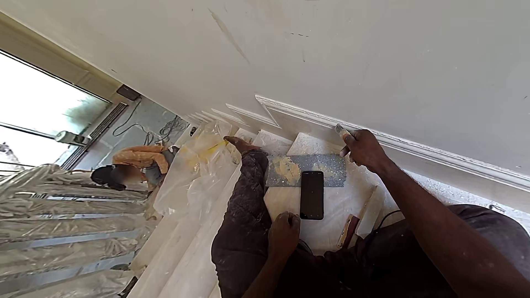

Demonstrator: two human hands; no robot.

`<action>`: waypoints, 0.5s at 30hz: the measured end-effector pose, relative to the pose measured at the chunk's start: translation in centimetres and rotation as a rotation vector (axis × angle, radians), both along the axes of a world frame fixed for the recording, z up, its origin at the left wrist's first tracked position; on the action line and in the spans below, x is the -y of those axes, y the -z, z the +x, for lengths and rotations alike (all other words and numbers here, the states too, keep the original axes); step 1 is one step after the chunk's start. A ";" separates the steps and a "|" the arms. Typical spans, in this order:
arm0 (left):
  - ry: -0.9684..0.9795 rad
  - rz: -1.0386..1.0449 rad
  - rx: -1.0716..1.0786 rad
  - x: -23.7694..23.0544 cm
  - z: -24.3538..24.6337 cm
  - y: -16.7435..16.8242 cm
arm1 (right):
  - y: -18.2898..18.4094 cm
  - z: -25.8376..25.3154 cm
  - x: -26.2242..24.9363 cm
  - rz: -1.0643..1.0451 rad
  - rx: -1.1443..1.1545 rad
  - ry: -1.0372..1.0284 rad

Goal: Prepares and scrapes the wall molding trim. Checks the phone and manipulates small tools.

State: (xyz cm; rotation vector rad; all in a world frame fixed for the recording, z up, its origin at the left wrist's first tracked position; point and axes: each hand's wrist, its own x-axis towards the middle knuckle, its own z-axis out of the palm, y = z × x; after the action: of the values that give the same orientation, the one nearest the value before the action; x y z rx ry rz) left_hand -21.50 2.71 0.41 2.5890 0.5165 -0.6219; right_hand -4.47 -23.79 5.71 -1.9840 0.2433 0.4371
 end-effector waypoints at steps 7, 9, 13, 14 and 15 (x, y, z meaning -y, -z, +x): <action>-0.019 0.025 -0.018 0.5 0.3 -0.2 | -1.4 -0.4 0.1 -0.142 0.023 -0.041; -0.014 0.038 -0.006 0.6 0.3 0.0 | -0.9 0.2 -0.3 -0.144 0.045 -0.052; -0.027 0.030 0.034 0.3 -0.1 0.2 | -0.3 0.0 -1.4 -0.212 0.096 -0.066; -0.032 0.024 0.041 0.3 -0.2 0.1 | -0.5 -0.3 -1.3 -0.234 0.082 -0.082; -0.035 0.022 0.048 0.3 -0.2 0.2 | -0.7 -0.4 -1.0 -0.246 0.063 -0.092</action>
State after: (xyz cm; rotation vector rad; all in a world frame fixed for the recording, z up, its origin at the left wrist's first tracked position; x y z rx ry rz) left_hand -21.66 2.41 0.25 2.6033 0.5544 -0.5436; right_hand -4.91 -22.80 6.46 -2.2530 0.1727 0.4190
